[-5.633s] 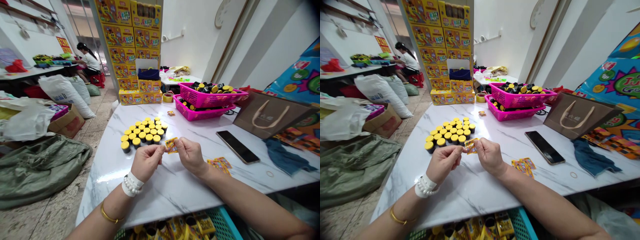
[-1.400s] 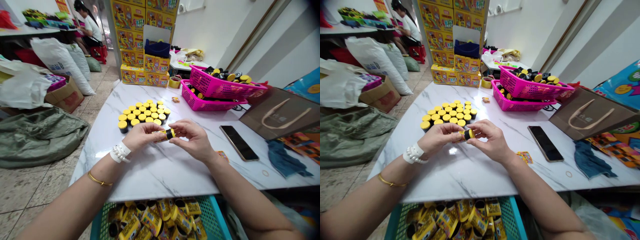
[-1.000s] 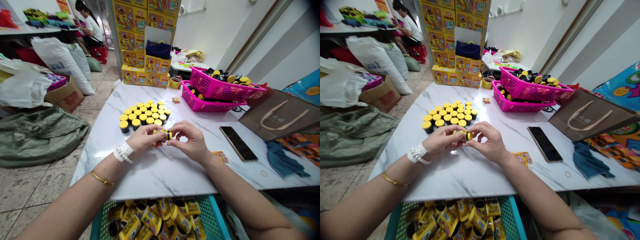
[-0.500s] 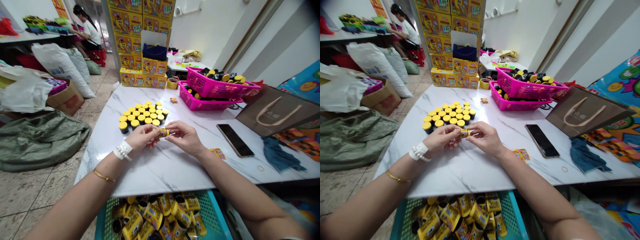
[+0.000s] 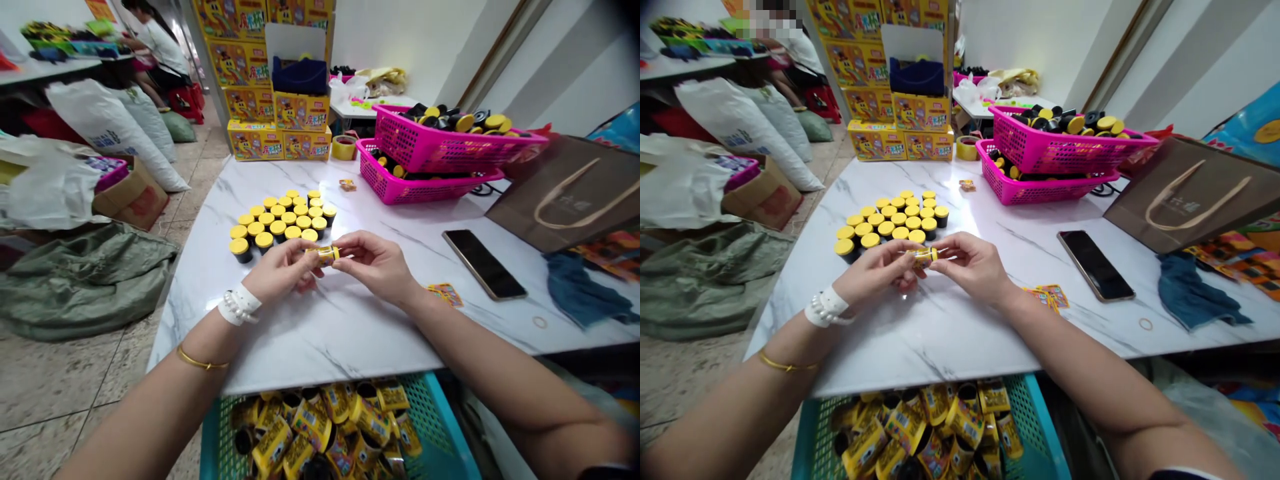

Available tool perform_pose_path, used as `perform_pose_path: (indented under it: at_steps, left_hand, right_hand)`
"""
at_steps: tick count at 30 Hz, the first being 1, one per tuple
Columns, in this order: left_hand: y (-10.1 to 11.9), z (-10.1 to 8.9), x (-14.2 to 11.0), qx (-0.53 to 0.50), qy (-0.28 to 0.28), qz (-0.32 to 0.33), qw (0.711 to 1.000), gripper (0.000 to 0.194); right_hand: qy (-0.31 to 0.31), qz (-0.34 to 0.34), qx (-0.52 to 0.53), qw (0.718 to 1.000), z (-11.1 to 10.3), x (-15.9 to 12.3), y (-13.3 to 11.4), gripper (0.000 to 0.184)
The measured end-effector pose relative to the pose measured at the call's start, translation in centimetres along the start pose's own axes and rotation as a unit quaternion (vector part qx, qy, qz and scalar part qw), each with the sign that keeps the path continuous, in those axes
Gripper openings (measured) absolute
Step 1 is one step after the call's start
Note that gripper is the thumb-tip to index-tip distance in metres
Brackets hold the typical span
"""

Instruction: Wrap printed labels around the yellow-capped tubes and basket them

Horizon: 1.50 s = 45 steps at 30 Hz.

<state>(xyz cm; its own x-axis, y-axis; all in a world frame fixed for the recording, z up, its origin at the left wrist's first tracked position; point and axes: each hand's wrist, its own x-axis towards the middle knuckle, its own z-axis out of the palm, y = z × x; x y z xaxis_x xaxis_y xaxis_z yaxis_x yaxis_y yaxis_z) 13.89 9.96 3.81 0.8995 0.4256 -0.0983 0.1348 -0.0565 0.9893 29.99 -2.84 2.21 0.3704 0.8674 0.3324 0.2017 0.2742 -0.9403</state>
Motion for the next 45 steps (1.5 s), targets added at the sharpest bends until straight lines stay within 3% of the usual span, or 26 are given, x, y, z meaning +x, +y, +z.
perform_pose_path:
  at_steps: [2,4,10,14,16,19,22,24,26,30,33,36,43,45]
  left_hand:
    - [0.1,-0.2,0.1,-0.030,-0.009,-0.007,0.999,0.042]
    - [0.0,-0.1,0.1,-0.021,0.012,0.019,1.000,0.037]
    - [-0.2,0.9,-0.6,0.127,0.095,0.144,0.977,0.028]
    - [-0.1,1.0,-0.9,0.236,0.101,0.210,0.943,0.030]
    - [0.0,1.0,-0.9,0.235,0.095,0.217,0.943,0.030]
    - [0.0,1.1,-0.6,0.124,0.062,0.153,0.978,0.033]
    - [-0.4,1.2,-0.2,-0.015,0.039,0.042,0.998,0.038]
    - [-0.7,1.2,0.1,-0.054,0.037,-0.005,0.998,0.045]
    - [-0.9,1.2,0.1,-0.073,0.024,-0.027,0.997,0.048]
    - [-0.6,1.0,0.0,-0.161,-0.031,-0.016,0.986,0.052]
    - [-0.4,0.9,-0.1,-0.211,-0.047,0.015,0.976,0.051]
    - [-0.3,1.0,-0.1,-0.192,-0.036,0.016,0.981,0.046]
    - [-0.2,1.1,-0.3,-0.208,-0.070,-0.004,0.976,0.042]
    - [-0.2,1.1,-0.4,-0.194,-0.069,-0.029,0.978,0.044]
  right_hand:
    - [0.002,-0.032,-0.015,0.999,-0.1,0.0,0.1,0.029]
    - [0.010,-0.018,-0.010,1.000,0.1,0.0,0.1,0.028]
    - [0.035,0.165,0.103,0.980,0.7,-0.2,-0.2,0.036]
    - [0.024,0.255,0.186,0.949,0.6,-0.2,-0.2,0.035]
    - [0.004,0.283,0.220,0.934,0.4,0.0,-0.2,0.035]
    - [-0.064,0.308,0.238,0.919,-0.2,0.4,-0.4,0.040]
    - [-0.103,0.281,0.179,0.937,-1.0,0.8,-0.9,0.041]
    - [-0.109,0.222,0.131,0.960,-1.3,1.0,-1.1,0.035]
    - [-0.125,0.148,0.106,0.975,-1.2,0.9,-1.1,0.043]
    - [-0.116,0.061,0.136,0.982,-0.6,0.3,-0.6,0.027]
    - [-0.118,0.081,0.162,0.976,-0.5,-0.1,-0.3,0.025]
    - [-0.135,0.101,0.150,0.974,-0.5,-0.3,-0.1,0.027]
    - [-0.063,0.057,0.131,0.988,-0.3,-0.5,0.0,0.019]
    - [-0.074,0.047,0.112,0.990,-0.3,-0.5,-0.1,0.018]
